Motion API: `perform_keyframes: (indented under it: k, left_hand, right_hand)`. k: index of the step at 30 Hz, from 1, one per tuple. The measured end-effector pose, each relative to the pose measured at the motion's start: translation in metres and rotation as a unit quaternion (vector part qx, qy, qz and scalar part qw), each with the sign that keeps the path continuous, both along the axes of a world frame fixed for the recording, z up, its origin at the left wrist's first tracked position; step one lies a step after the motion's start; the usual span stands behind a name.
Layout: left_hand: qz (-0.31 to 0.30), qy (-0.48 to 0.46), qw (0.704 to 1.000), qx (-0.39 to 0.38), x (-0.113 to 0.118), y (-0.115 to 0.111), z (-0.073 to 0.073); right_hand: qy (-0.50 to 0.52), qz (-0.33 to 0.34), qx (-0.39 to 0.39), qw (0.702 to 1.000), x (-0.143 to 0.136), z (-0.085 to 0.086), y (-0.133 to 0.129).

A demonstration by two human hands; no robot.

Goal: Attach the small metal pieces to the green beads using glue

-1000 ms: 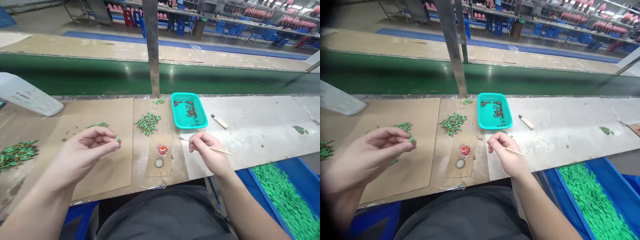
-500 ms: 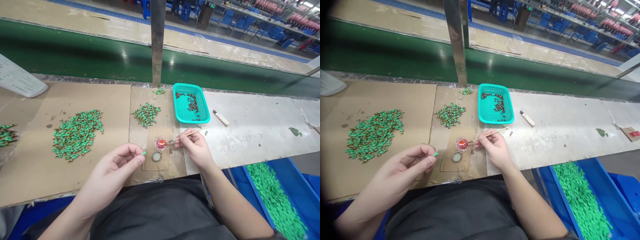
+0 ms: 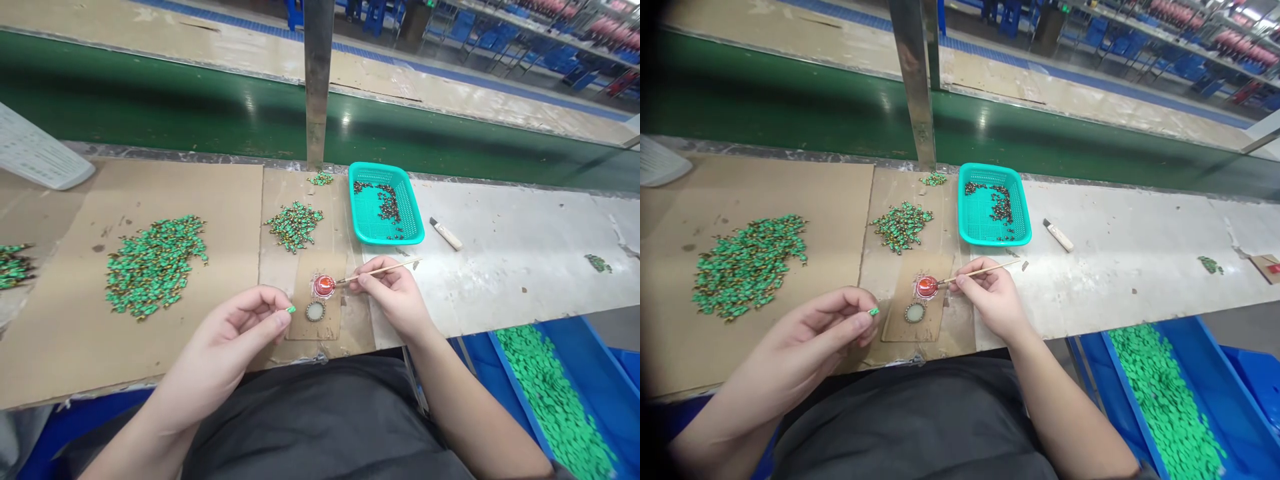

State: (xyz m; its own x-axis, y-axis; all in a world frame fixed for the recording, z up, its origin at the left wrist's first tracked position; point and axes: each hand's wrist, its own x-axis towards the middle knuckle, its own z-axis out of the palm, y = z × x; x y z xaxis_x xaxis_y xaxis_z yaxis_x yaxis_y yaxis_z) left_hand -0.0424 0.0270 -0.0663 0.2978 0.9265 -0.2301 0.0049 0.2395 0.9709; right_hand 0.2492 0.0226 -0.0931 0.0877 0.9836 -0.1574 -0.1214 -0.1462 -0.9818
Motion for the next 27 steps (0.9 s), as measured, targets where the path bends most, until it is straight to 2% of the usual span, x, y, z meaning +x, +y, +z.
perform_keyframes:
  k: [4, 11, 15, 22, 27]
  left_hand:
    - [0.010, -0.033, 0.999, -0.042, 0.002, 0.000, 0.001]
    - [0.049, -0.060, 0.994, -0.073, 0.013, 0.001, 0.014]
    - [0.040, -0.105, 0.989, -0.093, 0.019, -0.002, 0.017]
    - [-0.044, -0.229, 0.961, -0.152, 0.030, -0.006, 0.025]
    - [-0.069, -0.265, 0.947, -0.166, 0.031, -0.008, 0.025]
  right_hand:
    - [0.012, 0.000, -0.002, 1.000, 0.001, 0.000, 0.000]
    - [0.030, -0.012, 0.022, 0.999, -0.001, 0.007, -0.001]
    - [0.041, -0.012, 0.049, 0.998, -0.005, 0.027, -0.009]
    - [0.069, 0.048, 0.125, 0.989, -0.020, 0.070, -0.033]
    - [0.055, 0.075, 0.142, 0.985, -0.024, 0.077, -0.041]
